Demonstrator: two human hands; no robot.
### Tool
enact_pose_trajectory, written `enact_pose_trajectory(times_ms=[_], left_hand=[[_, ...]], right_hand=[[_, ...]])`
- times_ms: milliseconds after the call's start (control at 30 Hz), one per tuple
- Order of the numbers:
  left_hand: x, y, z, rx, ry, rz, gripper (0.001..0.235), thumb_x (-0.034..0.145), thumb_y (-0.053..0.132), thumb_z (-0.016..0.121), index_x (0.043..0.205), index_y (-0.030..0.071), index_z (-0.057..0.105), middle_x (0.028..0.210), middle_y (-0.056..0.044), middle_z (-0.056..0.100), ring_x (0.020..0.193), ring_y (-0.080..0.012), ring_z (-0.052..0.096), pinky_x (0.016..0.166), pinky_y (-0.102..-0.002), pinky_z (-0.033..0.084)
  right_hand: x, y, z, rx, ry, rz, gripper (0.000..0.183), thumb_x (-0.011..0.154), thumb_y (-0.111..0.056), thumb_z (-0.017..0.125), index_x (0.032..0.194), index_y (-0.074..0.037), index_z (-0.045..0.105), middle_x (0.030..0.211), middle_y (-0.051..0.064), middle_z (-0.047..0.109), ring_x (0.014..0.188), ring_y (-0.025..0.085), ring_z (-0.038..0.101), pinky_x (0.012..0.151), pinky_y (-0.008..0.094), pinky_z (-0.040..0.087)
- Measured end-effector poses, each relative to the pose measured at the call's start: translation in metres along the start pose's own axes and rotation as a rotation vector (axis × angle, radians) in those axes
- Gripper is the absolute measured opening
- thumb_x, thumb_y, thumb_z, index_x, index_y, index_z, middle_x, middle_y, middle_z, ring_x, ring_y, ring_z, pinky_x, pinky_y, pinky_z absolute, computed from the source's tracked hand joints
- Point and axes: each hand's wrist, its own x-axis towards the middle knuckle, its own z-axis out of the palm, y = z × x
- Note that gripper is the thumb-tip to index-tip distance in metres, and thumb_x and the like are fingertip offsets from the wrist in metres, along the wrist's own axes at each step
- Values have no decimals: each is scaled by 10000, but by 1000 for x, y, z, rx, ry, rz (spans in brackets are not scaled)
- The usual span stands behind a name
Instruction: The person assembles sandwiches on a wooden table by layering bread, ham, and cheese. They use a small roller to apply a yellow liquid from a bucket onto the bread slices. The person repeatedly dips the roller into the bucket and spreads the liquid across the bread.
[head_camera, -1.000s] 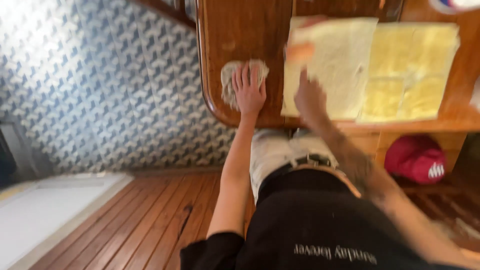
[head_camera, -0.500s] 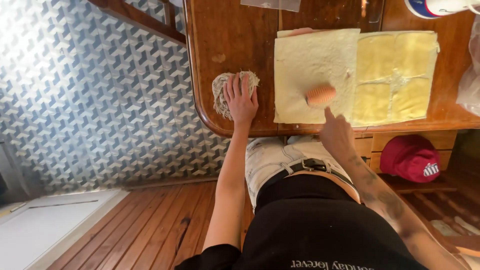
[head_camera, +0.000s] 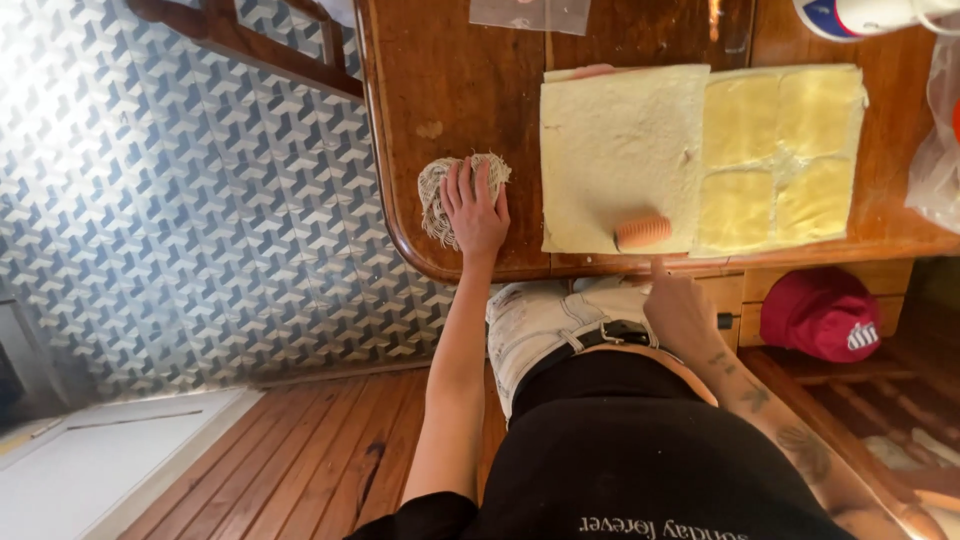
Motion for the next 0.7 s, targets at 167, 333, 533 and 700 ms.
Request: enact_pose_trajectory(times_ms=[167,333,533,700], left_hand=[[5,2,-1,6,-8,14,417,1046,379,580,1390,142,573,1421,-153,550,1437,-350,427,1213,-537,284],[3,2,0,16,-7,16,423,1034,368,607,1392,146,575,1438,-147,541,1449,-350,411,1215,-533,275],[6,4,-5,42,-9,30,431,1035,372,607,1402,154,553,1447,-131,521,1455,-343,394,1217,-522,274],[10,5,1,37,27,30,419,1035,368,606,1386,141,574,1431,-138,538,1430,-349,425,1199,-529,296]], right_hand=[[3,26,-1,205,-110,238,530,976,-282,414,1480,-299,579,924,216,745,943,433,757,735,518,626],[77,2,-28,193,122,249,625,931,-75,514,1555,-99,486,1061,243,634,916,482,737,736,555,621],[141,24,-12,197,215,219,570,972,-107,507,1540,-78,465,1014,233,636,918,483,736,717,552,613],[109,21,-15,207,108,278,634,947,-111,470,1580,-139,436,970,211,638,896,482,740,724,564,609]])
